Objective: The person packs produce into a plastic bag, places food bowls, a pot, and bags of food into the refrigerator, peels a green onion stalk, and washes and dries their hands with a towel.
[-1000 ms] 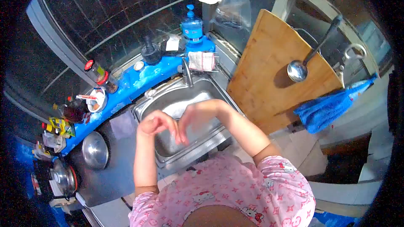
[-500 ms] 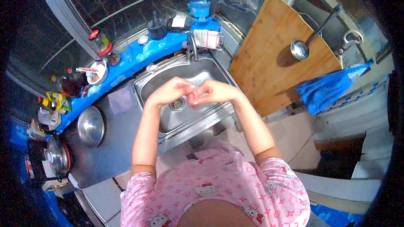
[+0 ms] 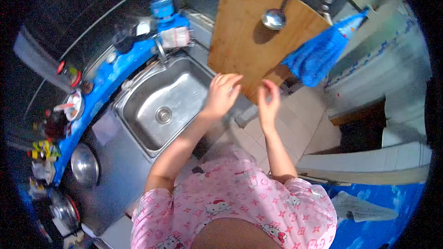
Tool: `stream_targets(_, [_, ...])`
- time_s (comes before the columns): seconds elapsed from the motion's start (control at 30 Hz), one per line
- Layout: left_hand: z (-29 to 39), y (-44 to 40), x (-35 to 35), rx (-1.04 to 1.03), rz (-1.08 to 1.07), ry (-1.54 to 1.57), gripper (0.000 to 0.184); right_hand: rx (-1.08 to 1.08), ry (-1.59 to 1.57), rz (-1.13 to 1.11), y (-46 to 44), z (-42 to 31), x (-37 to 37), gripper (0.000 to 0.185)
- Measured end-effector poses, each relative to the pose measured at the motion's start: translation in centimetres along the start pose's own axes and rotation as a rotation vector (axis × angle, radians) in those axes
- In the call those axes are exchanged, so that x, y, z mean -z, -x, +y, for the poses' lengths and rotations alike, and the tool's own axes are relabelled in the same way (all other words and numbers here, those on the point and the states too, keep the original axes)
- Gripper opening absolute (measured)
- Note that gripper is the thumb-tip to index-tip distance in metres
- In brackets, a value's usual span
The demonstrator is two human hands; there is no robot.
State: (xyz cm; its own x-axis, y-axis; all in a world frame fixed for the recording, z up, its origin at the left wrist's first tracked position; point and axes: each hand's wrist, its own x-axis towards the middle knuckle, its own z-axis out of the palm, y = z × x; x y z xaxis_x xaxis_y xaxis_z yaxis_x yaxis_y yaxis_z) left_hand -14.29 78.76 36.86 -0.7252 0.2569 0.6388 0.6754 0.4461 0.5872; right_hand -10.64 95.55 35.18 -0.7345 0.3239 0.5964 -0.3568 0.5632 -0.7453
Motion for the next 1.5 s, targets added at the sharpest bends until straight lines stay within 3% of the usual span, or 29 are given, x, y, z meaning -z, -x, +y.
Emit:
stream_targets(0.1, [5.7,-6.1,-3.7,-0.110,0.105,0.097,0.034,0.073,0.063,0.423,-4.1,-3.4,5.5,0.016])
stream_targets(0.17, [7.3,-9.0,-6.6,-0.092,0.116,0.118,0.030,0.044,-0.084,0.459,-5.7,-3.6,8.3,0.018])
stream_targets(0.27, [6.8,-11.9,-10.5,-0.096,0.048,0.057,0.016,-0.019,-0.306,0.316,-7.1,-4.5,10.9,0.019])
stream_targets(0.37, [11.2,-11.8,-6.1,-0.234,0.178,-0.053,0.010,0.012,-0.402,0.159,-7.9,-3.6,13.2,0.032])
stream_targets(0.43, [14.3,-11.4,-1.8,-0.093,-0.172,0.138,0.009,0.006,-0.564,0.113,-9.3,-4.9,13.7,0.038])
stream_targets(0.53, [15.5,-13.3,0.3,-0.235,-0.691,0.729,0.030,-0.197,-0.937,-0.044,-9.7,-4.2,13.6,0.045])
stream_targets(0.57, [15.7,-13.7,-1.4,-0.188,-0.734,1.112,0.038,-0.257,-1.135,-0.131,-9.8,-3.8,13.3,0.045])
stream_targets(0.63, [16.9,-15.1,-7.1,-0.094,-0.763,1.874,0.055,-0.397,-1.458,-0.274,-10.5,-3.2,12.7,0.044])
stream_targets(0.73, [18.8,-16.9,-9.5,0.188,-0.513,2.584,0.072,-0.482,-1.636,-0.299,-11.9,-2.5,12.3,0.044])
stream_targets(0.83, [19.6,-17.7,-11.3,0.121,-0.292,1.898,0.067,-0.520,-1.677,-0.233,-12.2,-2.0,12.2,0.043])
stream_targets(1.0, [20.7,-16.8,-12.4,-0.289,-0.181,1.572,0.051,-0.532,-1.646,-0.105,-12.5,-1.4,12.3,0.042])
stream_targets(1.1, [18.2,-17.3,-12.7,-0.776,-0.063,0.725,0.052,-0.543,-1.601,-0.030,-12.4,-1.1,12.4,0.042])
stream_targets(1.17, [17.7,-15.6,-12.8,-0.822,0.160,0.484,0.053,-0.551,-1.562,0.020,-12.3,-1.0,12.5,0.042])
stream_targets(1.23, [17.9,-12.6,-12.1,-0.747,0.351,0.216,0.056,-0.564,-1.495,0.082,-12.1,-0.8,12.7,0.041])
stream_targets(1.27, [18.0,-11.1,-13.0,-0.562,0.316,0.367,0.057,-0.566,-1.448,0.115,-12.1,-0.8,12.7,0.041])
stream_targets(1.37, [18.0,-8.6,-14.0,-0.293,0.106,0.446,0.061,-0.558,-1.240,0.110,-12.7,-1.0,12.9,0.041])
stream_targets(1.4, [17.9,-8.3,-13.5,-0.228,0.135,0.409,0.049,-0.427,-0.963,-0.060,-13.5,-2.0,13.3,0.040])
stream_targets(1.43, [17.4,-8.2,-12.6,-0.151,0.109,0.411,0.047,-0.389,-1.026,-0.091,-13.1,-1.6,13.8,0.037])
stream_targets(1.5, [16.2,-8.7,-9.7,0.001,0.066,0.413,0.047,-0.043,-0.324,0.127,-13.0,-2.1,15.0,0.035])
